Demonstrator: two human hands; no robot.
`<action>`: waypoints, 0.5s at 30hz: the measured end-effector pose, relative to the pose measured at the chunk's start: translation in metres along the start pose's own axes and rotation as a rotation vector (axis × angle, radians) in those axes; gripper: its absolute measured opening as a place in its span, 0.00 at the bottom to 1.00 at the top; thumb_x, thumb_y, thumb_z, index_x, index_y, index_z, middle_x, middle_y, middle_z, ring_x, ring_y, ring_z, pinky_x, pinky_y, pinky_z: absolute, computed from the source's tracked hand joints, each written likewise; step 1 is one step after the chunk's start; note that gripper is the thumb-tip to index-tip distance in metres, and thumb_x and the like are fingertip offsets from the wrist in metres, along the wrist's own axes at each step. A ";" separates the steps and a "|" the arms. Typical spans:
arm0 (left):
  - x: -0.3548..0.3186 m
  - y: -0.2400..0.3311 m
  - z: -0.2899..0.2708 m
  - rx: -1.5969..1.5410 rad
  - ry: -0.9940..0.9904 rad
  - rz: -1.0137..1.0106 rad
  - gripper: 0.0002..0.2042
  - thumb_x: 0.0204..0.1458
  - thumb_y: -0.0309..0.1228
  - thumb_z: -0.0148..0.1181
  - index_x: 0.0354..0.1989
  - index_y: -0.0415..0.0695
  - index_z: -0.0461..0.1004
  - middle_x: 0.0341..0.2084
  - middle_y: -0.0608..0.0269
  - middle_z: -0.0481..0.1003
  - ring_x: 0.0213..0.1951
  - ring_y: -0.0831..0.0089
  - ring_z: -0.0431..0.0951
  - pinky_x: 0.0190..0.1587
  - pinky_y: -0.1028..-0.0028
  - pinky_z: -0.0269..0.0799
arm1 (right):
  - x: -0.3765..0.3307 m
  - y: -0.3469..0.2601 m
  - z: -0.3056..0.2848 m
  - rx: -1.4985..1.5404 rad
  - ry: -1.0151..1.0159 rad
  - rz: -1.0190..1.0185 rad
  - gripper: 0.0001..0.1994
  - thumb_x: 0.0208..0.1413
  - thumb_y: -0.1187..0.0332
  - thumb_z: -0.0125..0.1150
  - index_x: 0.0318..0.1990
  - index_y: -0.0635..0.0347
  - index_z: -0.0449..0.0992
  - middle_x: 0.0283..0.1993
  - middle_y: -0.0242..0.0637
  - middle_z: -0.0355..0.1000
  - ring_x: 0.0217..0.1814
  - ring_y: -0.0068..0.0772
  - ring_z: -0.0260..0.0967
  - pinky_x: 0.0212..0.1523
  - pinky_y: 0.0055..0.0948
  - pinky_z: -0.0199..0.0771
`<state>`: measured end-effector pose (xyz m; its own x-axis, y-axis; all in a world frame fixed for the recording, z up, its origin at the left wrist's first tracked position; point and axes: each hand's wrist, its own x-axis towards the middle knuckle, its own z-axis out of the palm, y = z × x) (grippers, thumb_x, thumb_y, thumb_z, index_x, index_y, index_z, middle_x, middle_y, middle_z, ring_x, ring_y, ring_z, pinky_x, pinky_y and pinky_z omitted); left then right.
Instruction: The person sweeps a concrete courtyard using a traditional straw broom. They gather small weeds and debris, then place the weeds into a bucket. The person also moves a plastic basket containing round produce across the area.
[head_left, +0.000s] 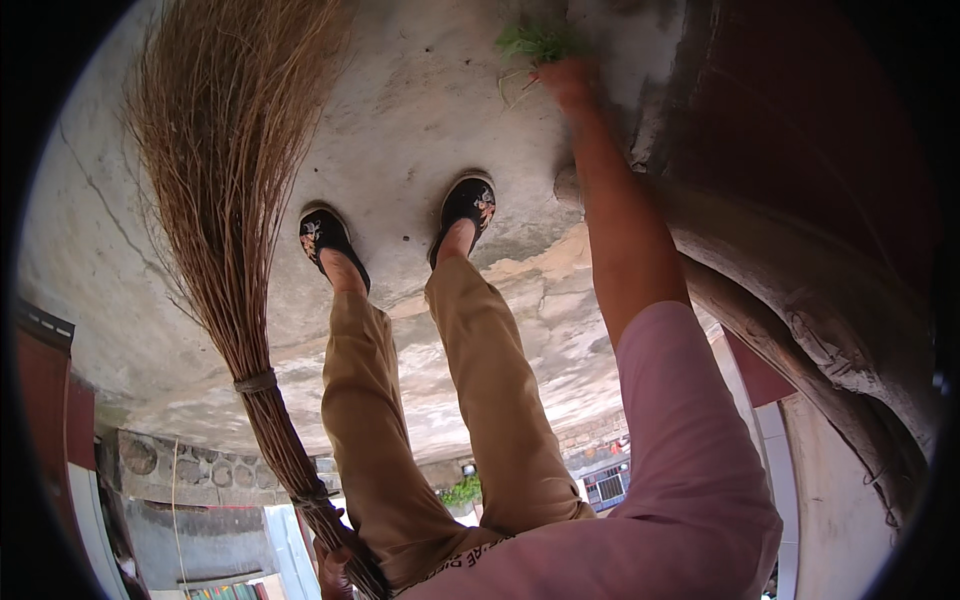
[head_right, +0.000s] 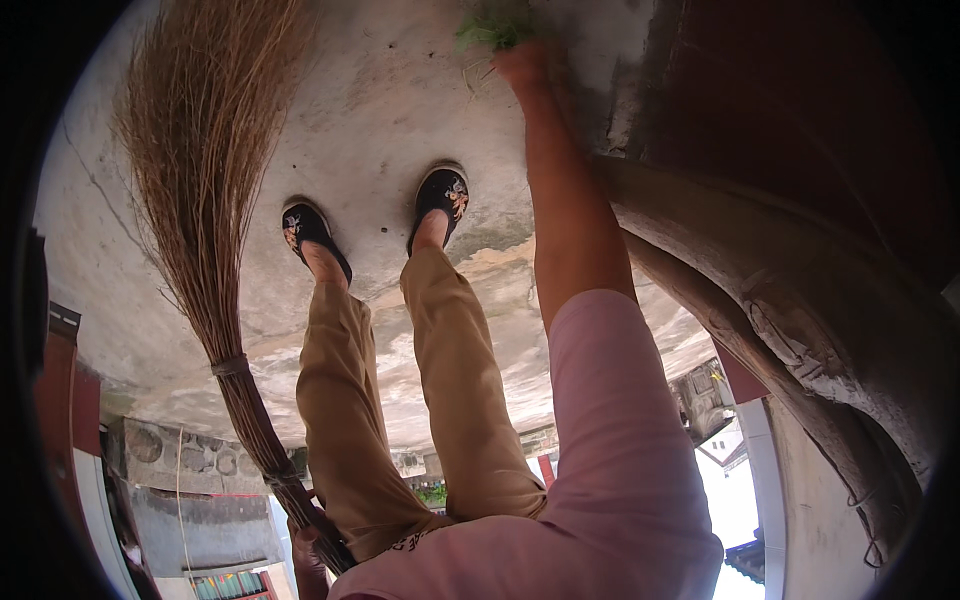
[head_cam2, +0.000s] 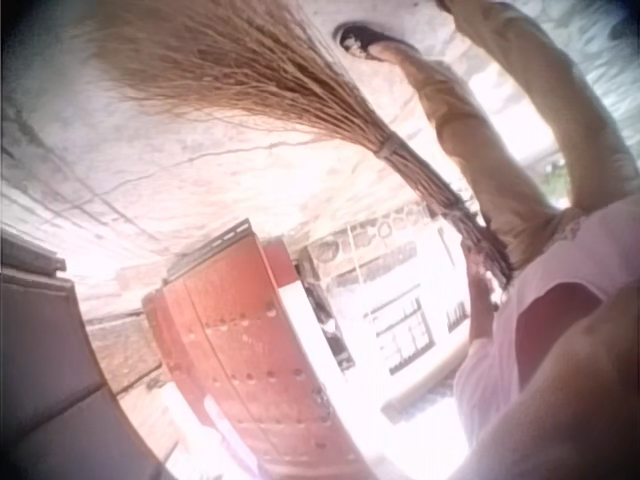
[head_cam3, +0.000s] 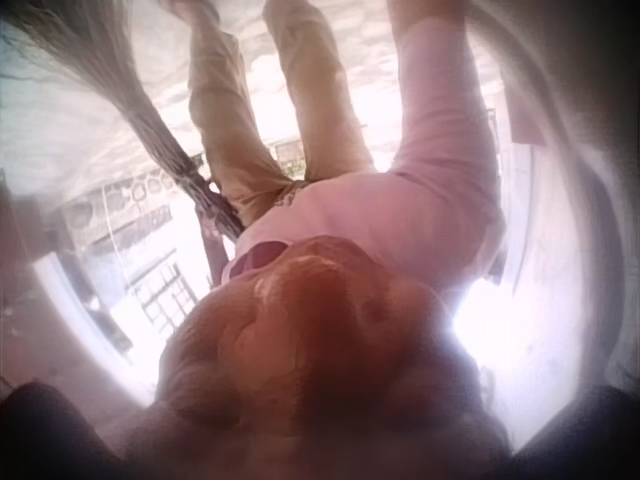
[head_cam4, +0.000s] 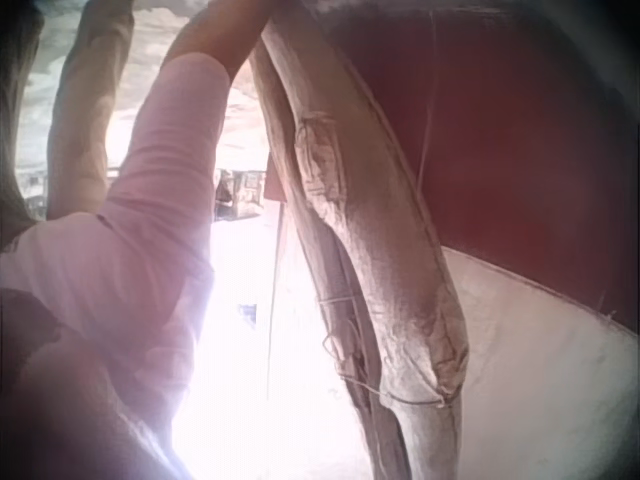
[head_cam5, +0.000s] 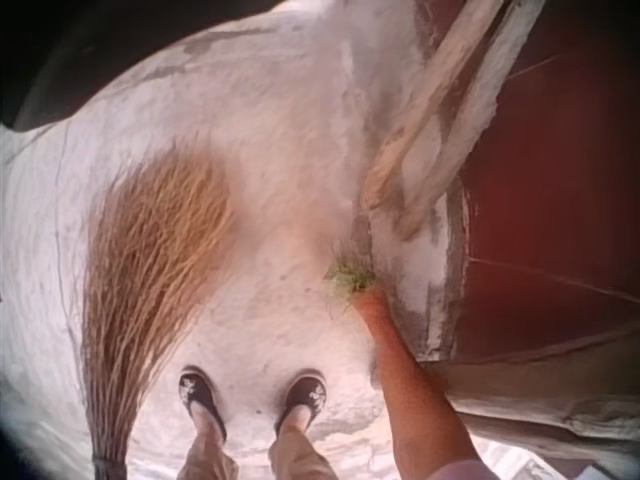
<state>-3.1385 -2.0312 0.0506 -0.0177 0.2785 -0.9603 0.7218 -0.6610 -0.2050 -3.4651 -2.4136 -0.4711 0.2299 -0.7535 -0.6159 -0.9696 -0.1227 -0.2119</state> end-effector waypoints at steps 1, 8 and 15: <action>-0.002 -0.002 0.000 -0.013 0.006 0.008 0.35 0.28 0.40 0.62 0.46 0.32 0.59 0.18 0.62 0.68 0.19 0.73 0.70 0.23 0.77 0.68 | -0.010 -0.021 0.002 0.089 -0.055 -0.008 0.15 0.35 0.62 0.58 0.33 0.57 0.72 0.31 0.49 0.69 0.35 0.50 0.66 0.35 0.39 0.67; -0.015 -0.007 -0.002 -0.029 -0.057 0.080 0.34 0.28 0.38 0.61 0.46 0.32 0.59 0.16 0.62 0.68 0.17 0.71 0.71 0.19 0.76 0.69 | -0.137 -0.113 -0.031 0.348 -0.216 -0.005 0.12 0.39 0.67 0.51 0.33 0.59 0.69 0.30 0.52 0.68 0.37 0.52 0.64 0.35 0.40 0.66; -0.025 -0.030 -0.028 0.024 -0.192 0.154 0.24 0.36 0.39 0.59 0.40 0.39 0.63 0.14 0.64 0.66 0.14 0.75 0.68 0.17 0.77 0.66 | -0.249 -0.106 -0.126 0.200 -0.164 -0.220 0.09 0.43 0.67 0.48 0.32 0.59 0.70 0.32 0.44 0.68 0.33 0.47 0.65 0.35 0.39 0.66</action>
<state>-3.1403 -1.9995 0.0860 -0.0410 0.0372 -0.9985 0.7099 -0.7022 -0.0553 -3.4298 -2.2946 -0.1999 0.4578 -0.6070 -0.6497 -0.8634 -0.1289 -0.4878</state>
